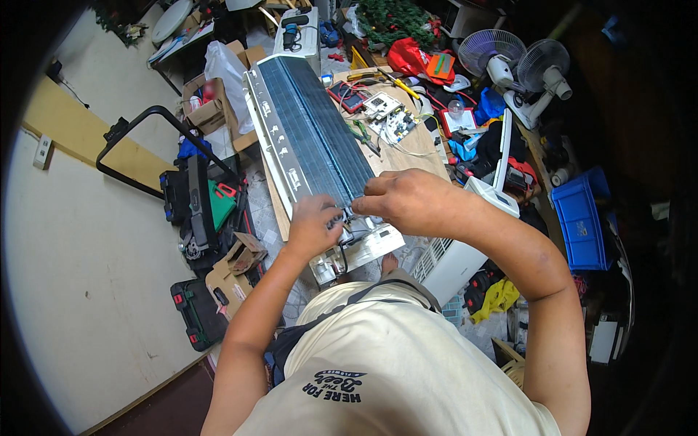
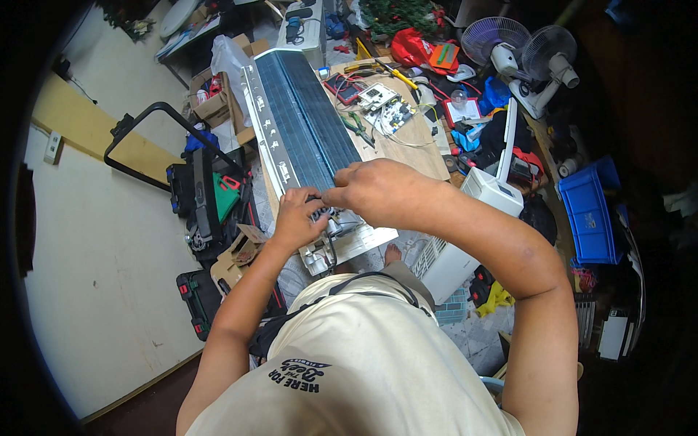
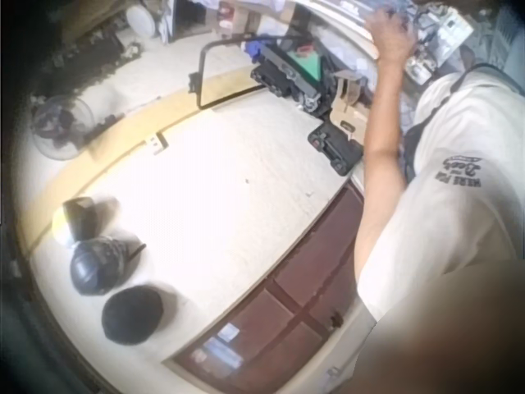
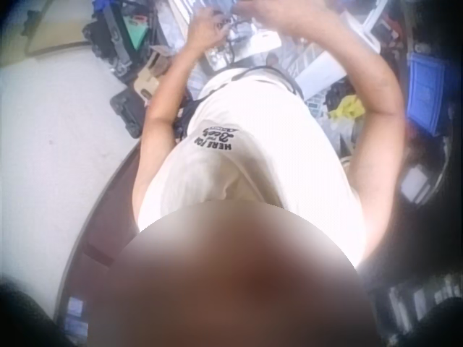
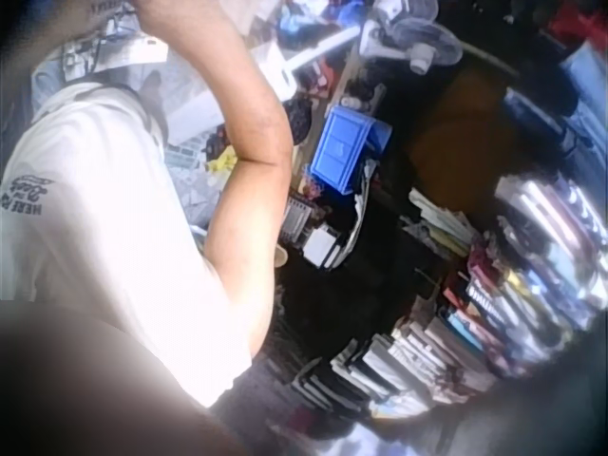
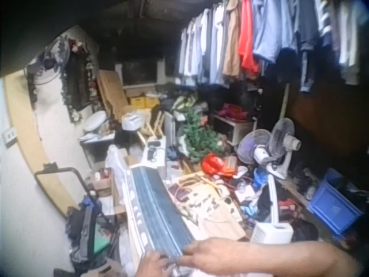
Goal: The person reassembles a split air conditioner indoor unit on a workbench. They align the evaporator coil and filter into the casing, then use a screwdriver to fasten multiple screws along the side and bottom of the unit. The person also connects a small circuit board and wires to the unit's internal components.
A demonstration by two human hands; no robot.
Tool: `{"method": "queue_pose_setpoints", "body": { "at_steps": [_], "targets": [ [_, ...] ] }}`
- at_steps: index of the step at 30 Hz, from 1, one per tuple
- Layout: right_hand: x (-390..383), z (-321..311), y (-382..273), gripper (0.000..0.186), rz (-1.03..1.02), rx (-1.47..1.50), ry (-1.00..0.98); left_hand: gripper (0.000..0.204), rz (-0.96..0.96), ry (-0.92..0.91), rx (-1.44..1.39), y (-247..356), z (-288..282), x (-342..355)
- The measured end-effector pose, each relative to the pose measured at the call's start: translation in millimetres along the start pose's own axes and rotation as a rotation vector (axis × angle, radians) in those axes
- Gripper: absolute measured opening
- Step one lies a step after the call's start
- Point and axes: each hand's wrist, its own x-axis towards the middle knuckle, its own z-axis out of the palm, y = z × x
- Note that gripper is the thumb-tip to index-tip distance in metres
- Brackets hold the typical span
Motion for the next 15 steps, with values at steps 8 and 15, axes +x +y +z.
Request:
{"method": "queue_pose_setpoints", "body": {
  "at_steps": [8, 15],
  "targets": [
    [2, -1, 4, 0.042, 0.0, 0.022, -0.019, 0.028, -0.059, 0.007, 0.19, 17, 32, 1],
    [0, -1, 7, 0.044, 0.002, 0.077, 0.003, 0.026, -0.024, 0.046, 0.184, 14, 34, -1]
  ]
}}
